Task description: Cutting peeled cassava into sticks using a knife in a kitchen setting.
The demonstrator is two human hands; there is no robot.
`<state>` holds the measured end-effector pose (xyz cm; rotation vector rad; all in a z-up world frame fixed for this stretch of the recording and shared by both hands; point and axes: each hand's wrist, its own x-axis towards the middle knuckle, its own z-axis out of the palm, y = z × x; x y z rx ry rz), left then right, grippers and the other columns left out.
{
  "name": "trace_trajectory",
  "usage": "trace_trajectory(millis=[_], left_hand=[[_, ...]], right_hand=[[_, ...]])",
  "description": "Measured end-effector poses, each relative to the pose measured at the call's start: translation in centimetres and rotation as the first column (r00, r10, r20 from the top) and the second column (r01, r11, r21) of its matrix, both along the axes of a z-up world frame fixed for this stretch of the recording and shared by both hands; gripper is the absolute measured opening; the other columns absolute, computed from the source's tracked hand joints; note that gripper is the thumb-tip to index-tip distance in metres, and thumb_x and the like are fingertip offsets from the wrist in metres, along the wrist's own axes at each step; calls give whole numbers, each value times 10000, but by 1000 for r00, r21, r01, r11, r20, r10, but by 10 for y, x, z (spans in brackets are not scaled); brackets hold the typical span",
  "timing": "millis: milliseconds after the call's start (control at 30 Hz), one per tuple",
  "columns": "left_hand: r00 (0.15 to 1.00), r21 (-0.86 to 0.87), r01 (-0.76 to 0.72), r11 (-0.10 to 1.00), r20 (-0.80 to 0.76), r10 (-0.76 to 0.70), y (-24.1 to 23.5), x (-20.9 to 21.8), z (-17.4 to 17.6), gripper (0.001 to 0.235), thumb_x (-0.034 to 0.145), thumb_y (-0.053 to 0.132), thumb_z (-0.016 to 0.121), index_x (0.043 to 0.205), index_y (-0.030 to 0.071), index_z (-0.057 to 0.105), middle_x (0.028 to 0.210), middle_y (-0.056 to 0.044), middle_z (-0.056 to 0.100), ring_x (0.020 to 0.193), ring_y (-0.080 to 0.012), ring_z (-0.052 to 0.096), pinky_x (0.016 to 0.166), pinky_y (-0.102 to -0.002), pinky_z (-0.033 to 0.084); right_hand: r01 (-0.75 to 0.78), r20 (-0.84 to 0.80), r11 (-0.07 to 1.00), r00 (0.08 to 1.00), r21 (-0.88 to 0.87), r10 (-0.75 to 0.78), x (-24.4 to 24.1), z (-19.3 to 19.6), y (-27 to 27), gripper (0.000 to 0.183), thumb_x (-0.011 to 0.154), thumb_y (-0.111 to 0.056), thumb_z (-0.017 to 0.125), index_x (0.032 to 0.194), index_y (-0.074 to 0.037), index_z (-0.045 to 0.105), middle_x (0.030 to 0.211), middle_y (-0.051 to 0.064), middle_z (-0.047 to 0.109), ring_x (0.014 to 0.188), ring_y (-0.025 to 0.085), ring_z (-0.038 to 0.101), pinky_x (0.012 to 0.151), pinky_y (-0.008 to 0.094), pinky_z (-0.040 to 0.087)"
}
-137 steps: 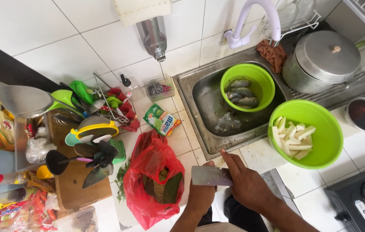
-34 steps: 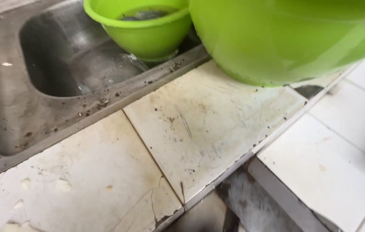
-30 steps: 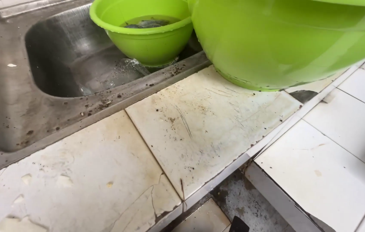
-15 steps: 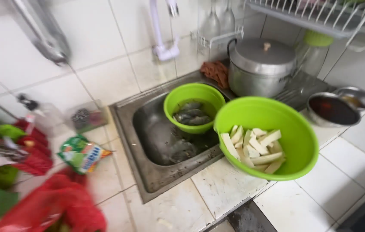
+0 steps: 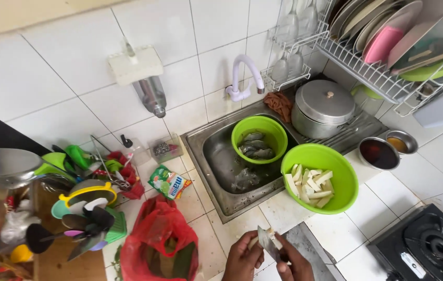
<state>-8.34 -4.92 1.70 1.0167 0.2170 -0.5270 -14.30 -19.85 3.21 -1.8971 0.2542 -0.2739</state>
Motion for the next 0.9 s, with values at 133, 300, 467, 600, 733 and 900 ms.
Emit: trace_trajectory(millis=[133, 300, 467, 600, 733, 900], left_hand=[[996, -217, -28, 976, -84, 10, 13, 3, 55, 162, 975, 45, 643, 1132, 3, 645, 545, -73, 420, 477, -118, 385, 478, -256, 277], [989, -288, -100, 952, -130, 65, 19, 8, 76, 154, 970, 80, 663, 1113, 62, 609, 500, -48, 381, 435, -95, 332, 442, -248, 251], [999, -50, -32, 998, 38, 34, 17, 18, 91, 208, 1030, 226, 672, 1094, 71, 549, 551, -39, 389, 479, -118, 379, 457, -284, 305], [993, 12, -94, 995, 70, 93, 2, 28, 107, 83, 1014, 77, 611, 1079, 64, 560, 721, -60, 509, 539, -116, 424, 502, -285, 319], [984, 283, -108, 953, 167, 62, -14, 38, 116, 123, 983, 208, 647, 1041, 112, 595, 798, -25, 560, 687, -107, 503, 635, -281, 403], [968, 512, -181, 840, 243, 61, -27, 44, 114, 177, 946, 291, 675, 1016, 138, 618, 960, -13, 683, 937, -109, 648, 848, -281, 502]], right_hand=[[-198, -12, 979, 980, 56, 199, 18, 57, 9, 935, 806, -720, 534, 1538, -139, 509, 818, 22, 585, 703, 121, 579, 634, 261, 463], [-333, -66, 933, 937, 138, 344, 39, 93, 16, 983, 789, -714, 562, 1583, -157, 401, 810, 33, 600, 737, 156, 755, 604, 267, 573], [-449, 68, 775, 880, 444, 470, 62, 90, 5, 972, 829, -640, 653, 1580, -81, 392, 782, 34, 460, 577, 104, 413, 460, 267, 339], [-504, 77, 772, 852, 388, 518, 85, 78, -13, 922, 814, -663, 658, 1497, -75, 464, 749, 20, 494, 592, 108, 457, 472, 278, 377], [-521, 74, 592, 785, 615, 615, 104, 64, -31, 805, 815, -616, 720, 1354, -72, 470, 671, 40, 409, 470, 90, 290, 394, 259, 236], [-333, -109, 502, 739, 798, 664, 118, 69, -41, 719, 742, -620, 725, 1233, -144, 504, 616, 8, 318, 484, 94, 211, 438, 269, 130]])
